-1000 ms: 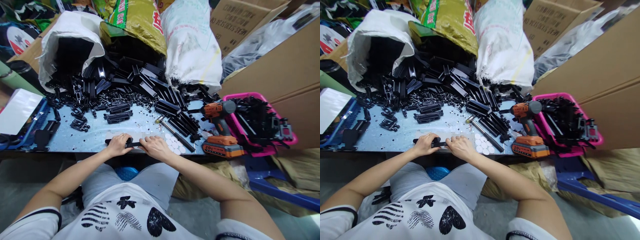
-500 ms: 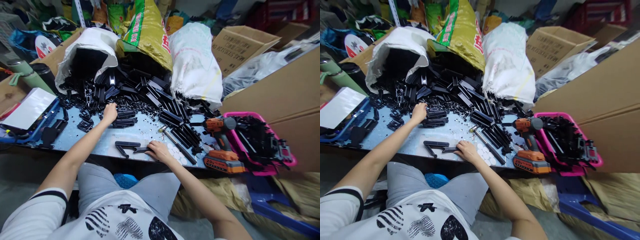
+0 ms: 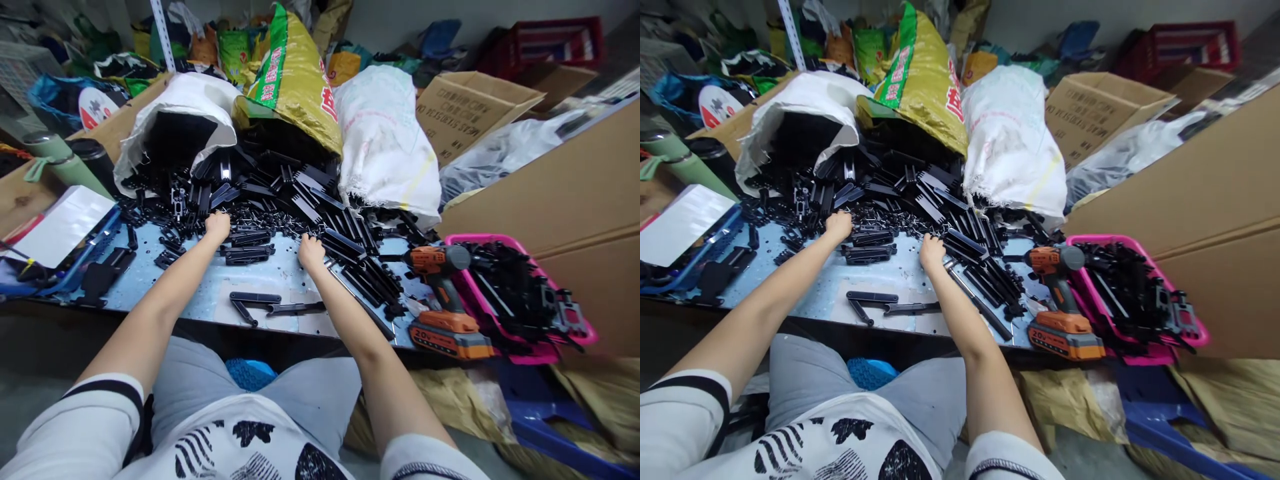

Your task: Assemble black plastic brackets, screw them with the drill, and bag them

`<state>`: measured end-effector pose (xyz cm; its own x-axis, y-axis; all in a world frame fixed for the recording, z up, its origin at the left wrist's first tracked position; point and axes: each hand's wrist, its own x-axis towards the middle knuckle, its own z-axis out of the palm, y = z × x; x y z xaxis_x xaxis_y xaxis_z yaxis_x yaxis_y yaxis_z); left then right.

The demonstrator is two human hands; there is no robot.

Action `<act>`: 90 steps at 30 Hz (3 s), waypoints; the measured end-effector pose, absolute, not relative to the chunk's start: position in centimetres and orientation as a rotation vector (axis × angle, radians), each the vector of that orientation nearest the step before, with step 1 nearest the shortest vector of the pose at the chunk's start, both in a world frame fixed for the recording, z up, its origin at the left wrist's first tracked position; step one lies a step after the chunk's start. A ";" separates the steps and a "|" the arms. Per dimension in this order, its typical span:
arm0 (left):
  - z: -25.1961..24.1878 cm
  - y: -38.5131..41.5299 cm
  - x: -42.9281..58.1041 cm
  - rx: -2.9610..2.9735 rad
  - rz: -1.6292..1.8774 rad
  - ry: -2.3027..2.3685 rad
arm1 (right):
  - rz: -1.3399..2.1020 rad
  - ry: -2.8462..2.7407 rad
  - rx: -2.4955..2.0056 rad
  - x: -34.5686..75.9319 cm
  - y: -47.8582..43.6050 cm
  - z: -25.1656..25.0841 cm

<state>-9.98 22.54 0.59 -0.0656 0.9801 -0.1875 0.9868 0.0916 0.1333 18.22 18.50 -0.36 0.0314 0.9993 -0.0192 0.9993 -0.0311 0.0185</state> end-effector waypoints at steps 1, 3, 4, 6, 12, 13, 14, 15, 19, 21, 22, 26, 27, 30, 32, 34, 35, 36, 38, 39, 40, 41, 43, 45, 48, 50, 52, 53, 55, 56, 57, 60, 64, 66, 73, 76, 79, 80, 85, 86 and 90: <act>0.7 22.6 -10.1 1.983 -0.033 2.150 | -0.017 2.154 2.243 18.0 18.5 -0.5; 0.7 22.8 -10.1 2.012 0.012 2.197 | -0.037 2.170 2.224 18.1 18.1 -0.8; 0.7 22.8 -10.0 2.031 0.037 2.210 | -0.044 2.184 2.211 18.4 17.8 -0.8; 0.5 22.9 -9.6 2.082 0.097 2.222 | -0.061 2.224 2.182 19.4 17.2 -0.7; 0.4 23.1 -9.2 2.230 0.162 2.096 | -0.352 2.538 2.074 21.1 14.5 1.0; 0.5 23.0 -9.4 2.239 0.163 2.086 | -0.519 2.644 2.029 21.0 13.6 1.3; 0.7 23.0 -9.6 2.247 0.167 2.082 | -0.716 2.732 1.962 20.8 12.6 1.8; 0.8 22.8 -9.8 2.253 0.165 2.082 | -0.912 2.784 1.882 20.6 11.5 2.2; 1.6 20.3 -10.6 2.337 0.363 2.060 | -1.248 2.728 1.607 19.5 7.7 3.9; 1.8 17.8 -10.8 2.349 0.588 2.004 | -1.125 2.716 1.539 18.9 6.7 4.6; 1.9 16.4 -10.7 2.308 0.733 1.969 | -1.019 2.722 1.511 18.6 6.4 5.0; 1.5 9.9 -10.1 1.797 1.338 1.721 | -0.588 2.764 1.315 17.1 6.0 5.8; 1.3 8.4 -9.9 1.669 1.408 1.635 | -0.543 2.770 1.254 16.7 6.0 5.9; 0.3 4.6 -9.2 1.411 1.465 1.456 | -0.590 2.767 1.205 16.0 6.1 6.0; -0.6 2.8 -8.7 1.325 1.478 1.459 | -0.635 2.740 1.359 16.1 6.1 5.8; -1.4 1.4 -8.2 1.307 1.497 1.533 | -0.625 2.708 1.543 16.5 6.0 5.4; -1.8 1.0 -7.9 1.318 1.506 1.580 | -0.614 2.699 1.595 16.8 5.8 5.1; -2.2 0.6 -7.5 1.333 1.513 1.626 | -0.607 2.698 1.609 17.0 5.5 4.7; -2.6 0.0 -6.8 1.351 1.513 1.693 | -0.589 2.708 1.590 17.3 4.9 3.9; -2.8 -0.1 -6.4 1.350 1.509 1.701 | -0.579 2.714 1.585 17.4 4.5 3.6; -2.9 -0.2 -6.0 1.350 1.503 1.697 | -0.571 2.721 1.592 17.5 4.2 3.2; -3.0 -0.3 -5.7 1.358 1.494 1.693 | -0.562 2.732 1.608 17.6 3.9 2.9; -3.4 -0.4 -5.4 1.419 1.481 1.717 | -0.545 2.768 1.626 17.7 3.5 2.3; -3.9 -0.4 -5.5 1.550 1.467 1.808 | -0.533 2.818 1.614 17.8 3.3 1.9; -4.5 -0.5 -6.4 1.825 1.415 1.896 | -0.536 2.874 1.603 18.0 3.1 1.5; -4.7 -0.6 -7.2 2.009 1.370 1.865 | -0.538 2.891 1.620 18.0 3.0 1.2; -4.6 -0.7 -7.9 2.142 1.319 1.829 | -0.539 2.898 1.636 18.1 3.0 1.0; -4.5 -0.7 -8.2 2.188 1.292 1.822 | -0.542 2.901 1.640 18.1 2.9 0.9; -4.3 -0.7 -8.6 2.262 1.234 1.807 | -0.547 2.910 1.636 18.1 2.9 0.7; -4.2 -0.7 -8.7 2.305 1.197 1.775 | -0.544 2.916 1.630 18.1 2.9 0.6; -4.0 -0.6 -8.7 2.354 1.153 1.718 | -0.537 2.923 1.624 18.1 2.9 0.5; -3.8 -0.4 -8.5 2.439 1.053 1.557 | -0.499 2.949 1.605 18.1 2.9 0.3; -3.7 -0.8 -8.2 2.373 1.051 1.694 | -0.509 3.039 1.526 18.6 2.7 0.1; -3.7 -1.3 -8.4 2.421 0.965 1.708 | -0.552 3.100 1.469 19.0 2.5 -0.1; -1.9 -1.4 -8.1 2.672 0.846 1.684 | -0.553 3.263 1.204 21.3 2.7 -2.3; -1.1 -0.3 -5.8 2.795 0.695 1.493 | -0.428 3.255 1.047 22.2 3.7 -2.8; -1.0 0.9 -3.3 2.869 0.370 1.293 | -0.147 3.145 1.032 22.8 4.5 -2.6; -1.0 1.4 -2.8 2.864 0.292 1.296 | -0.070 3.089 1.078 22.9 4.7 -2.5; -0.2 3.7 -2.9 2.659 0.205 1.355 | -0.163 2.956 1.202 22.9 5.2 -1.8; 0.2 4.0 -3.3 2.604 0.212 1.353 | -0.251 2.976 1.163 22.8 5.2 -1.5; 1.6 4.1 -3.5 2.480 0.158 1.499 | -0.468 2.961 1.051 21.9 4.5 0.7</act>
